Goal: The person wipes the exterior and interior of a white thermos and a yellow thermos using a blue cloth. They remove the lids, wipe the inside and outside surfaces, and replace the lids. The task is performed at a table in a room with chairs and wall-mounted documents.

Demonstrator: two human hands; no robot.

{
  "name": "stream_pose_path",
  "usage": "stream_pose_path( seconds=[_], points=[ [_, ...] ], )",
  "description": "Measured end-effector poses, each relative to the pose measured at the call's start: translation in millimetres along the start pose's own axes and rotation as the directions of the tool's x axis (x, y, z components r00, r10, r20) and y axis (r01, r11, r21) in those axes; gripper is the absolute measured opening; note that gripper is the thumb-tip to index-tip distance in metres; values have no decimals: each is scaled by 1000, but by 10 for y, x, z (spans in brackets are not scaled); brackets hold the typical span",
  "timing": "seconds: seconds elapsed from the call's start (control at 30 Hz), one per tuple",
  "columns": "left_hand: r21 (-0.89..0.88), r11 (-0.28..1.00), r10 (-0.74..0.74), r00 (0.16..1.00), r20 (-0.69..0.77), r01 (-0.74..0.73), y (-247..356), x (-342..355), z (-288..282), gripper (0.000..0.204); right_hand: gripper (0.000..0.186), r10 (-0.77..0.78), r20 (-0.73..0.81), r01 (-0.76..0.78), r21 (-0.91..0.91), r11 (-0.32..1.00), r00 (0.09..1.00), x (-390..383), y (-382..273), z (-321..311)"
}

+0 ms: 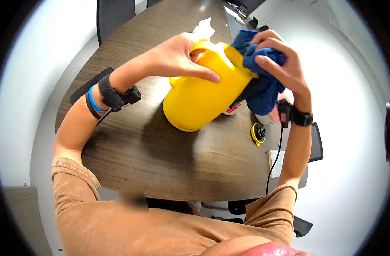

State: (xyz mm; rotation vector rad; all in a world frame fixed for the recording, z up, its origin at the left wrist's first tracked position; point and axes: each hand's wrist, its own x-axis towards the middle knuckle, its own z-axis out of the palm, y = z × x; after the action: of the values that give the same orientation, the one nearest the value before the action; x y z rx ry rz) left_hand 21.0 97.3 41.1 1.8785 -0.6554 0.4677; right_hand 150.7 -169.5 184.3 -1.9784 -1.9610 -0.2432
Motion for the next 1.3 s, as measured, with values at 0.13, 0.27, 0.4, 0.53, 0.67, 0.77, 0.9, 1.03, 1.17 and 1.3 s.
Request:
stream_pose_path(
  seconds=[0.13,0.27,0.4,0.53,0.67,0.77,0.9,1.03,1.17,1.3],
  points=[
    [-49,998,26,999,23,-24,-14,-5,-2,45,57,-55,-159,59,18,998,986,221,-259,-113],
    [-78,996,41,999,13,-39,18,-3,-1,49,68,-12,72,23,-155,988,997,419,-476,322],
    [-38,999,-7,1000,30,9,-13,-29,-50,53,64,11,129,36,-359,933,992,254,-763,272],
    [-36,999,6,1000,22,-6,-51,-37,-23,54,61,138,235,-98,-171,980,962,220,-623,36],
    [57,998,-14,998,56,10,-42,-14,-70,56,82,223,123,-245,212,946,967,100,-178,-292],
    [32,999,8,999,43,-10,-61,-19,-51,57,66,148,-63,-147,23,989,987,119,-119,-150],
    [32,999,-11,999,33,10,-49,-39,-45,55,34,-29,105,51,-213,976,994,126,-174,169],
    [39,999,-9,1000,28,7,-16,-63,-62,53,25,-59,189,125,-364,923,980,216,-376,80],
    [1,999,37,999,14,-37,-59,-53,-43,49,41,-37,260,118,-301,946,965,438,-440,73],
    [14,1000,10,1000,21,-11,-33,-33,-22,47,44,-41,204,160,-608,778,978,472,-483,263]
  ],
)
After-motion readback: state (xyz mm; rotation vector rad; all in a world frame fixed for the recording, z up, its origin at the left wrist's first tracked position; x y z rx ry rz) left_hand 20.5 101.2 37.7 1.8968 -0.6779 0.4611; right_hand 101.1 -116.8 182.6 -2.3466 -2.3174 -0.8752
